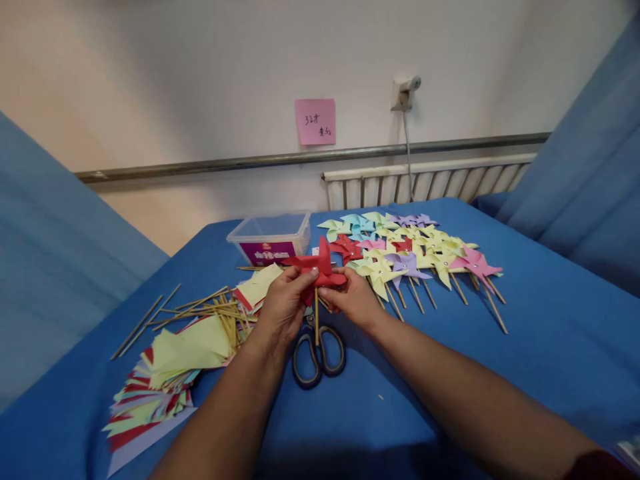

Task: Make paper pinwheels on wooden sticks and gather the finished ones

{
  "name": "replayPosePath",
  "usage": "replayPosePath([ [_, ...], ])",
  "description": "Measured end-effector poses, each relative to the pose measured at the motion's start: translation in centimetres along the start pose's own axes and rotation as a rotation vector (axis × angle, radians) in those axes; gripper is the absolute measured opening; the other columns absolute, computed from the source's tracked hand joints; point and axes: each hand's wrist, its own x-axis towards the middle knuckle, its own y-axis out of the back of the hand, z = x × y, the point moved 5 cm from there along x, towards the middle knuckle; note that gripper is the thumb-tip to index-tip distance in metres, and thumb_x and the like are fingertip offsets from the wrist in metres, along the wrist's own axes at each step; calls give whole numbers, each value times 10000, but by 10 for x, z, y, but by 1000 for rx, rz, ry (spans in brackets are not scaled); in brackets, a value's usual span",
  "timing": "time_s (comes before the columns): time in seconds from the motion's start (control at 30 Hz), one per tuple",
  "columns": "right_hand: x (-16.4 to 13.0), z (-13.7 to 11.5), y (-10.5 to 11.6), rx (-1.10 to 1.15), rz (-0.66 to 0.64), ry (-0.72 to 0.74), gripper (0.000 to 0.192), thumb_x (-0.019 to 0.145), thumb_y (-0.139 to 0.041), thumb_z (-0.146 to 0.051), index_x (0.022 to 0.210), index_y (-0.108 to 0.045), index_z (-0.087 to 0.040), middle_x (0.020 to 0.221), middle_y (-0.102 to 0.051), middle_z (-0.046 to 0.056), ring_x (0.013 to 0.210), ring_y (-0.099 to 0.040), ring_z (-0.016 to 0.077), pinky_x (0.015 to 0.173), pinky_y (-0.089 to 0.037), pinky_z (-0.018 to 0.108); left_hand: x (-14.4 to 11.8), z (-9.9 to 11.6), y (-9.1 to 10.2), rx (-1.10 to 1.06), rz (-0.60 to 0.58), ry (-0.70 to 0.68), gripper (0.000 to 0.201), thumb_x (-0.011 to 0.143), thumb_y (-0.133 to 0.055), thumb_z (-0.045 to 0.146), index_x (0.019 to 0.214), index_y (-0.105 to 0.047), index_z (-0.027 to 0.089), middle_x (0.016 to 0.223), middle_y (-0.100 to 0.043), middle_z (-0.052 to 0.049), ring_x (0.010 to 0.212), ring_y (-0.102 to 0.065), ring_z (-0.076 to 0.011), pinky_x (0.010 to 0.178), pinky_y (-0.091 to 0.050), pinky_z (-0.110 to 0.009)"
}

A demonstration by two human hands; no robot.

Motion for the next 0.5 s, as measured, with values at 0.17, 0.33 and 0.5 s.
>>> replayPosePath([
  [0.17, -6, 4, -6, -7, -78, -80, 429, 643, -777, -360, 952, -526, -201, 630, -611, -57, 459, -535, 94, 409, -369, 206, 1, 3, 4, -54, 35, -17, 300, 597, -805, 149, 859, -662, 119, 761, -710, -33, 665, -662, -138, 660, -519, -236],
  [0.33, -20, 17, -25, -2, -252, -230, 397, 637, -779, -411, 813, -491, -202, 535, -612, -51, 401, -535, 103, 361, -307, 185, -3, 1, 6, -70, 73, 11, 245, 631, -774, 164, 827, -629, 145, 723, -696, -10, 619, -650, -131, 623, -505, -236],
  [0.5, -23, 19, -34, 30, -339, -232, 373, 637, -758, -440, 712, -486, -196, 560, -654, -34, 361, -485, 67, 377, -322, 186, -3, -1, 8, -91, 106, 45, 275, 605, -776, 148, 824, -610, 152, 683, -684, 2, 586, -645, -134, 607, -505, -243],
])
